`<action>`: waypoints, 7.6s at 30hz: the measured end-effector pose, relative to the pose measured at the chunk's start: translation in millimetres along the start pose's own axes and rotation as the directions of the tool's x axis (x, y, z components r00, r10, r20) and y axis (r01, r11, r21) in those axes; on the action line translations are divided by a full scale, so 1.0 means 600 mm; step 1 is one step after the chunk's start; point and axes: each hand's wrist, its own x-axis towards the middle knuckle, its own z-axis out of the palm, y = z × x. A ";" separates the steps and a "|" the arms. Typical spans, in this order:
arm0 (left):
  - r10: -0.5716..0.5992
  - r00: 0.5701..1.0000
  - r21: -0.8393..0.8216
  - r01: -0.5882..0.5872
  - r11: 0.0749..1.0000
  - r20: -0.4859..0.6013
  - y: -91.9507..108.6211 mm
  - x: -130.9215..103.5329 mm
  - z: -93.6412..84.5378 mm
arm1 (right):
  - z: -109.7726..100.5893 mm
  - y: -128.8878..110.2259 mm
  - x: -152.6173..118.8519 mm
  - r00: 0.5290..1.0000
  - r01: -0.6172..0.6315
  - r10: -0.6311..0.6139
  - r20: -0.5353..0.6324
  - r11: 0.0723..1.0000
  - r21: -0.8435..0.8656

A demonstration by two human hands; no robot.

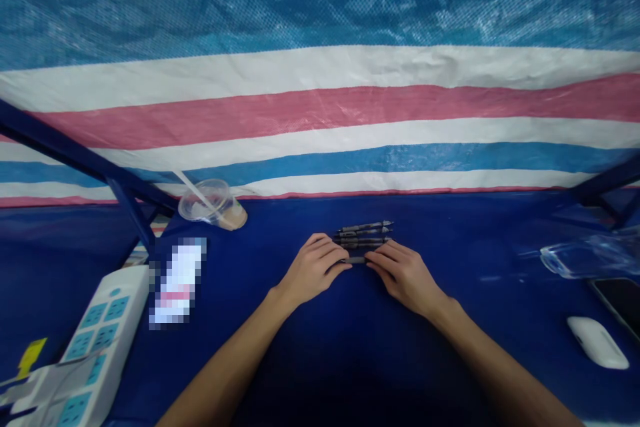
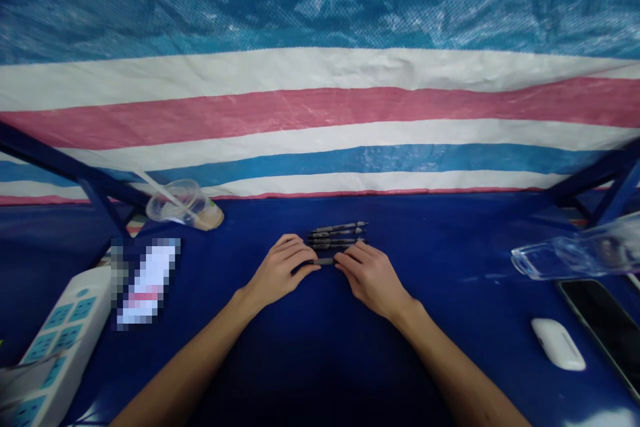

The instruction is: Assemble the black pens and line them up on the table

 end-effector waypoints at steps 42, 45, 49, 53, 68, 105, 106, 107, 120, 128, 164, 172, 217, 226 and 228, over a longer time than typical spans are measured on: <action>-0.021 1.000 0.010 0.021 1.000 -0.010 0.000 0.000 -0.003 | -0.004 -0.004 0.003 1.000 -0.012 0.013 -0.025 1.000 0.003; -0.024 0.998 0.012 0.025 1.000 -0.053 -0.002 0.000 -0.004 | -0.007 -0.004 0.004 0.998 -0.023 0.024 -0.056 1.000 0.009; -0.051 0.991 0.028 0.055 0.998 -0.123 -0.003 0.000 -0.004 | -0.010 0.001 0.003 0.996 -0.027 0.025 -0.089 0.999 -0.022; -0.092 0.973 0.046 0.104 0.994 -0.210 -0.005 -0.001 -0.007 | -0.014 0.008 0.002 0.987 -0.051 0.043 -0.154 0.997 -0.050; -0.005 0.997 -0.018 0.004 1.000 -0.081 0.001 -0.001 0.001 | 0.001 0.003 0.000 0.992 0.015 0.002 -0.125 0.991 0.131; 0.005 0.988 -0.010 -0.007 1.000 -0.153 0.001 0.000 0.001 | -0.005 0.005 0.001 0.997 0.014 -0.016 -0.079 1.000 -0.021; 0.014 0.986 -0.008 -0.015 1.000 -0.165 0.000 0.000 0.001 | -0.005 0.005 0.001 0.997 0.014 -0.015 -0.074 1.000 -0.018; 0.022 0.985 -0.005 -0.023 1.000 -0.172 0.000 -0.001 0.001 | -0.005 0.005 0.001 0.997 0.014 -0.015 -0.070 1.000 -0.016; -0.054 0.996 0.020 0.055 0.998 -0.069 0.005 0.004 -0.007 | -0.005 0.004 0.001 0.996 0.003 -0.004 -0.089 1.000 -0.017; -0.028 0.993 0.012 0.029 0.999 -0.112 0.004 0.003 -0.001 | -0.004 0.006 0.001 0.997 -0.001 0.001 -0.071 1.000 -0.002; -0.017 0.998 0.037 0.020 0.999 -0.058 0.007 0.004 -0.005 | -0.004 0.003 0.002 0.997 -0.038 0.039 -0.071 0.999 0.021; -0.020 0.999 0.024 0.021 0.999 -0.025 0.007 0.002 -0.003 | -0.003 0.002 0.002 0.998 -0.030 0.031 -0.061 0.999 0.020; 0.027 0.968 0.084 -0.006 0.996 -0.248 -0.001 0.001 -0.005 | -0.048 0.011 0.017 0.765 -0.430 0.407 0.500 -0.256 0.866; 0.021 0.971 0.055 -0.009 0.998 -0.237 -0.001 0.003 -0.008 | -0.032 0.012 0.012 0.791 -0.354 0.400 0.464 -0.319 0.879; 0.010 0.971 0.054 0.003 0.999 -0.240 -0.001 0.003 -0.008 | -0.032 0.013 0.012 0.798 -0.346 0.399 0.452 -0.310 0.885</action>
